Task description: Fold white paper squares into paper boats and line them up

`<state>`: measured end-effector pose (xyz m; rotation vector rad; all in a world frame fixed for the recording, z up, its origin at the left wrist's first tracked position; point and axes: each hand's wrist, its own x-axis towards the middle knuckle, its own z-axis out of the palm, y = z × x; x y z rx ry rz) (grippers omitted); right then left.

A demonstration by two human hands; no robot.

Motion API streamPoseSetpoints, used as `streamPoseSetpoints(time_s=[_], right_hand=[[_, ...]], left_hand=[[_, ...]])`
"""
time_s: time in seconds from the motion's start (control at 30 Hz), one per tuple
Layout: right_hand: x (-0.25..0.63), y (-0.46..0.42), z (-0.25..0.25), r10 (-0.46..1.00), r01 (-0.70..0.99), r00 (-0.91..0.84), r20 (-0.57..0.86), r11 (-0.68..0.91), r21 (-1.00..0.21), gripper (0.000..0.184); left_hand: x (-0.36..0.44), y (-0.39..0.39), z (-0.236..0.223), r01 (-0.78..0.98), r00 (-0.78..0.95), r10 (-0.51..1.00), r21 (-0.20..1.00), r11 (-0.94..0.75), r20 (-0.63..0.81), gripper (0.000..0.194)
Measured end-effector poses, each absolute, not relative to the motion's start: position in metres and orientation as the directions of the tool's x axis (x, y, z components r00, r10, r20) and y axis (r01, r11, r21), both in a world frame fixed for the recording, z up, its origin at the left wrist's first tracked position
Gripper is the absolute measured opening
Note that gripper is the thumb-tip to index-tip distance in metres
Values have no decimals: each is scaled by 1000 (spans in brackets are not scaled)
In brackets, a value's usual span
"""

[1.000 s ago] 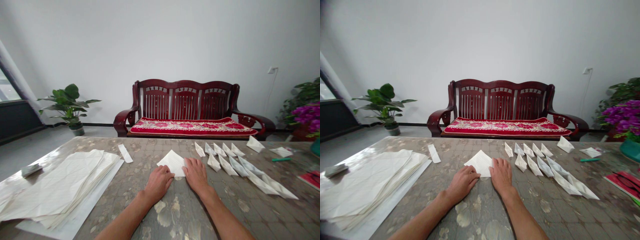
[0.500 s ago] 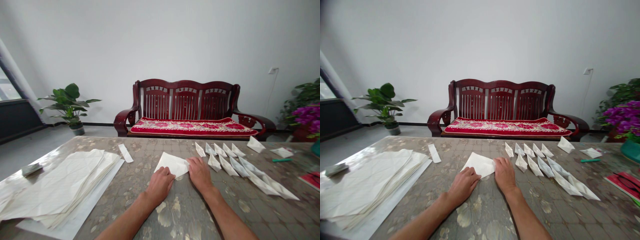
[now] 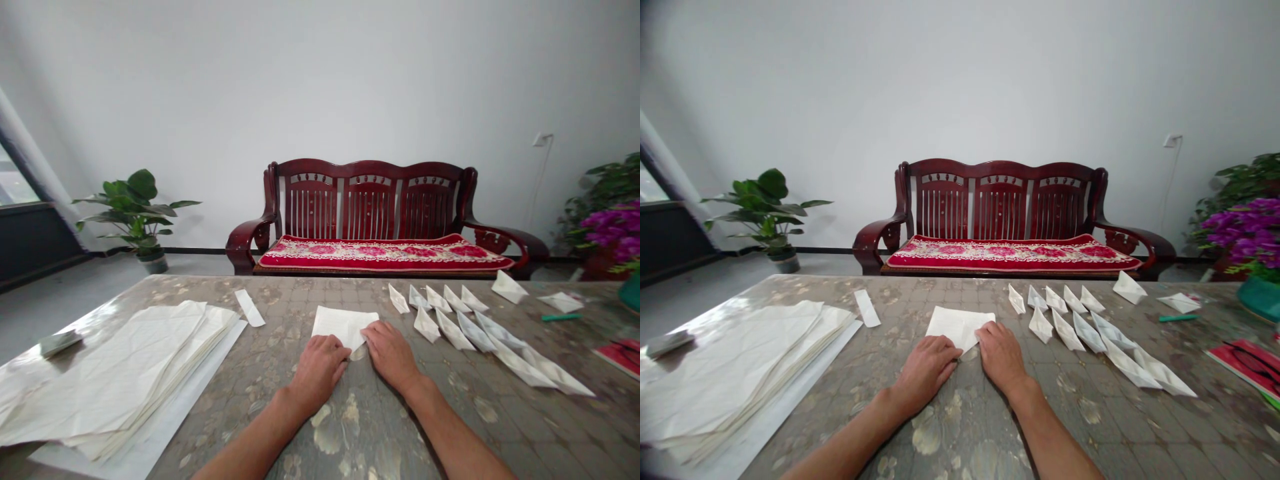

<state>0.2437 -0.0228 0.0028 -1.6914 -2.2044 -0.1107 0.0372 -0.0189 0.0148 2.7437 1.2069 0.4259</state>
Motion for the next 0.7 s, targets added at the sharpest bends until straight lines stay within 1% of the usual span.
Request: streamPoseSetpoints(time_s=[0.1,0.2,0.3,0.37,0.47,0.57,0.63,0.7], right_hand=[[244,-23,3,924,950,-214,318,272,-150,24],[244,-24,3,922,949,-210,325,272,-160,25],[244,-23,2,923,948,-208,324,272,-166,25],[244,-23,2,923,948,-209,324,273,-166,24],[245,-22,1,921,945,-213,326,279,-169,24],[245,-22,1,916,940,-222,333,292,-178,24],[245,-22,1,913,937,-225,341,299,-181,24],[245,-23,2,910,936,-228,345,303,-180,24]], left_hand=[[35,-17,14,762,577,794,222,-608,193,32],[34,-15,13,825,505,843,182,-535,185,37],[32,-13,9,843,477,853,165,-512,214,38],[32,-12,7,833,472,849,195,-517,236,39],[31,-12,2,780,484,820,275,-562,306,39],[31,-12,-2,673,523,745,336,-659,413,40],[30,-12,-3,596,562,691,356,-720,455,46],[29,-12,-4,541,585,659,378,-751,472,57]])
